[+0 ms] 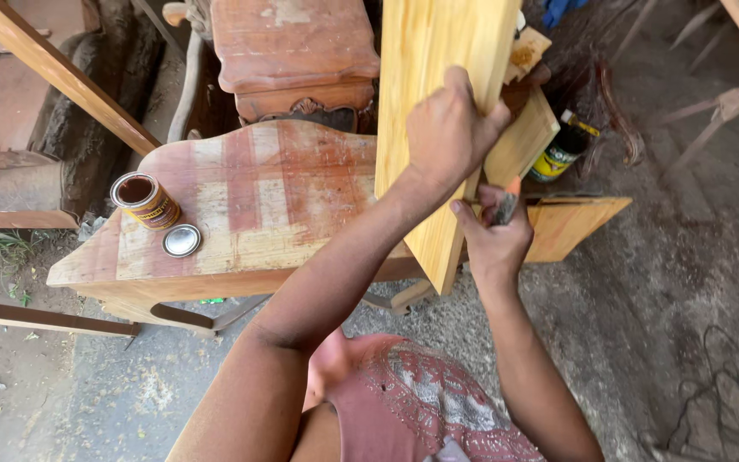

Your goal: The person holds a small can of reddish-brown stain in one hand and uses a small brush to apply the stain onto wooden boards laid on a workbench, brushing across the board surfaces and repositioning the boards to coat new areas. At the start the person uses a knife to scoop or stir the stain in the can.

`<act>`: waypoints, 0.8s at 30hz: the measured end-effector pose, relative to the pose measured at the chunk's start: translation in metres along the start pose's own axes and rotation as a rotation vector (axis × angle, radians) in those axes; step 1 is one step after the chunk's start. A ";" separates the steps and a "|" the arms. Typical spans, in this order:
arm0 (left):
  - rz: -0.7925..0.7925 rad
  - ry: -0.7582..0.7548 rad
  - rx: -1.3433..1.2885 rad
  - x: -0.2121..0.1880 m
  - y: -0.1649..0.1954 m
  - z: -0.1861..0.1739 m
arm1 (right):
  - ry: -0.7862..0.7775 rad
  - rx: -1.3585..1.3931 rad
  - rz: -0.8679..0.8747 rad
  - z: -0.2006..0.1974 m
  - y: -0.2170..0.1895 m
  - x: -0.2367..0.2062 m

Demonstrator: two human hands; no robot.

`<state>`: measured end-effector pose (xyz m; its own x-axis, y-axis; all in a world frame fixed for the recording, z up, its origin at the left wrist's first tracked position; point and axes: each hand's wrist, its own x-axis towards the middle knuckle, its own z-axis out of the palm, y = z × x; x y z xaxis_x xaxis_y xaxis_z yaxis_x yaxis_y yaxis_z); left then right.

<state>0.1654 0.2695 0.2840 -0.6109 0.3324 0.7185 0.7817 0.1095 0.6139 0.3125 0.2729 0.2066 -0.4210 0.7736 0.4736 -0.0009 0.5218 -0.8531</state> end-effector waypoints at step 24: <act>-0.453 -0.361 -0.288 0.008 -0.258 0.045 | 0.064 -0.335 -0.117 -0.085 0.063 -0.015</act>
<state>-0.0357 0.2859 0.1172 -0.7527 0.6118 0.2431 0.3606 0.0743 0.9298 0.3956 0.3251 0.1644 -0.3784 0.7171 0.5854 0.2559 0.6888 -0.6783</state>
